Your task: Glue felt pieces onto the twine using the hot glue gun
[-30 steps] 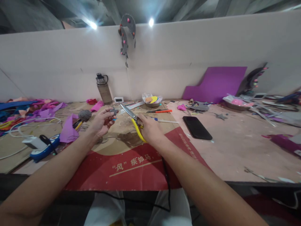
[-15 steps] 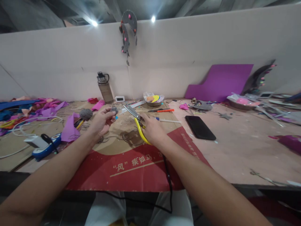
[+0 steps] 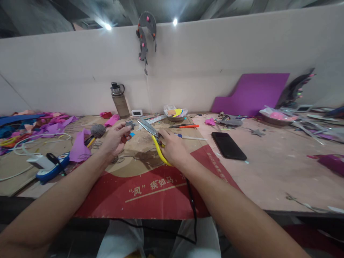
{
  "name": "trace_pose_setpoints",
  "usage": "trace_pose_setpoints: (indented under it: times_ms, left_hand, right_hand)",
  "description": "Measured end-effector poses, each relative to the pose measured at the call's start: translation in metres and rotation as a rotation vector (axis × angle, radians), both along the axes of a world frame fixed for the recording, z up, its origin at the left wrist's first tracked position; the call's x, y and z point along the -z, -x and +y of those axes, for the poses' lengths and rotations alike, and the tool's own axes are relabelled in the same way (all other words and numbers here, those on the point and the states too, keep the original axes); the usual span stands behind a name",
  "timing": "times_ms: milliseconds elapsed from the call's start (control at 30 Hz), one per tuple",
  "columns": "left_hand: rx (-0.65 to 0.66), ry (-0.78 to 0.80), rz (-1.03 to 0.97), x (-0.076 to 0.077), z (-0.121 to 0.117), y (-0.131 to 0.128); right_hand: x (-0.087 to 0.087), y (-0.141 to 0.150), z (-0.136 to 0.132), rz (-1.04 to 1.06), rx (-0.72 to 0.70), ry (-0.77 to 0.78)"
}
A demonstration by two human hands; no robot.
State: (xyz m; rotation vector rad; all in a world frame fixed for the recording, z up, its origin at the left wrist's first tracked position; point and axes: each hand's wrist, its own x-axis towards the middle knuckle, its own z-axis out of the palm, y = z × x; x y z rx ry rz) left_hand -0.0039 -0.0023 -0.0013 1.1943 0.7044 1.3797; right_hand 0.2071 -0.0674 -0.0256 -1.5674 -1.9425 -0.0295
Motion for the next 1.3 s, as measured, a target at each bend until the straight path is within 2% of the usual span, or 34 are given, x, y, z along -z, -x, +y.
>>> trace_pose_setpoints:
  times_ms: [233,467,733,1300]
  left_hand:
    - [0.007,-0.006,-0.016,0.0,0.0022,0.001]
    - [-0.038,-0.001,-0.02,-0.0017,0.0014,0.0029]
    - [-0.111,-0.003,-0.006,-0.0033,0.0002,0.0037]
    - [-0.042,-0.02,-0.084,-0.0075,-0.0014,0.0007]
  right_hand:
    - [0.0,0.0011,-0.0014,-0.057,0.011,0.029]
    - [-0.0012,0.0035,-0.0043,-0.164,-0.007,-0.023]
    - [-0.0027,0.0048,-0.005,-0.222,-0.017,0.016]
    - [-0.0029,0.0059,-0.0063,-0.222,-0.008,0.021]
